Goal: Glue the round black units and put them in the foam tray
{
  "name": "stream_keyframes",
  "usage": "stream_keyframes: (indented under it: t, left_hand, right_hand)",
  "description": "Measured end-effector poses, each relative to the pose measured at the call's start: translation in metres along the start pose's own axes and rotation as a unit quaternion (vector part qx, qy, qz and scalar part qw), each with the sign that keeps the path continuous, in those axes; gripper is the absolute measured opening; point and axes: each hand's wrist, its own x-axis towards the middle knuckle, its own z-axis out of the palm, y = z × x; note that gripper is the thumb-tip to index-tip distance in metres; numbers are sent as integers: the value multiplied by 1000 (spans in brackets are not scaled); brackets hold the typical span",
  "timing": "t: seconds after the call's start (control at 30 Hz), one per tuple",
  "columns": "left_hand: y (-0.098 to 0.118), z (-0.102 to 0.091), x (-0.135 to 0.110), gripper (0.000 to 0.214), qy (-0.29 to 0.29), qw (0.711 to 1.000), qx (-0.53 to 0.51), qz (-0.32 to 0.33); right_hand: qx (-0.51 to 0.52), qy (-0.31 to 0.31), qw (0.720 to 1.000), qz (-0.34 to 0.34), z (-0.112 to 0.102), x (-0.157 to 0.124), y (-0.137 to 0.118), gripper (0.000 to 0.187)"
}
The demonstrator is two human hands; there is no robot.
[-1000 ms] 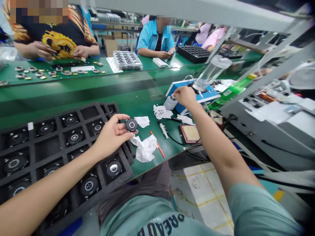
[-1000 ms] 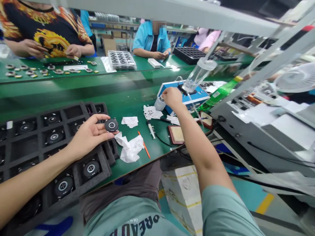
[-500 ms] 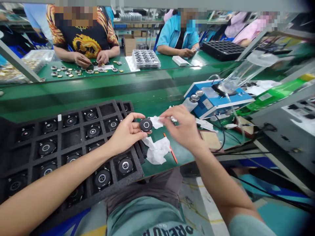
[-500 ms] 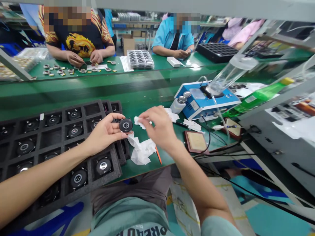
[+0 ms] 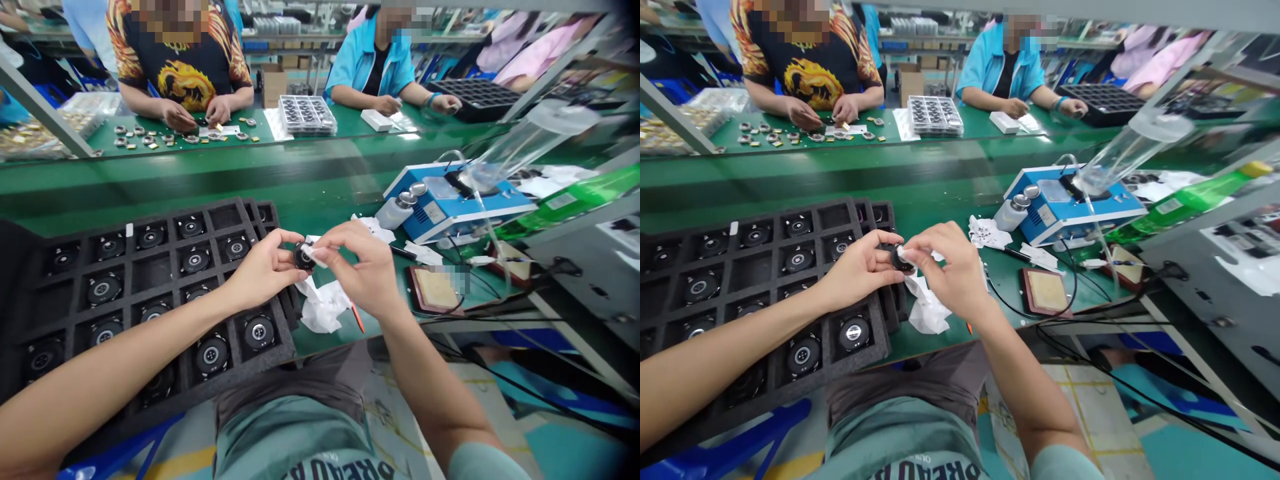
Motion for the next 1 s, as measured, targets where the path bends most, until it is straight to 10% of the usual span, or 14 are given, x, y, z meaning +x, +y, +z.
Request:
stream_keyframes:
  t: [0.63,1.0]
  left_hand:
    - [-5,-1,-2,39,-34,995,88,20]
    - [-3,-6,2,44,-98,994,53,-10]
  right_hand:
    - [-133,-63,989,18,18,-2,-4,11]
    - [-178,-161,967,-88,-1,0,-3,14]
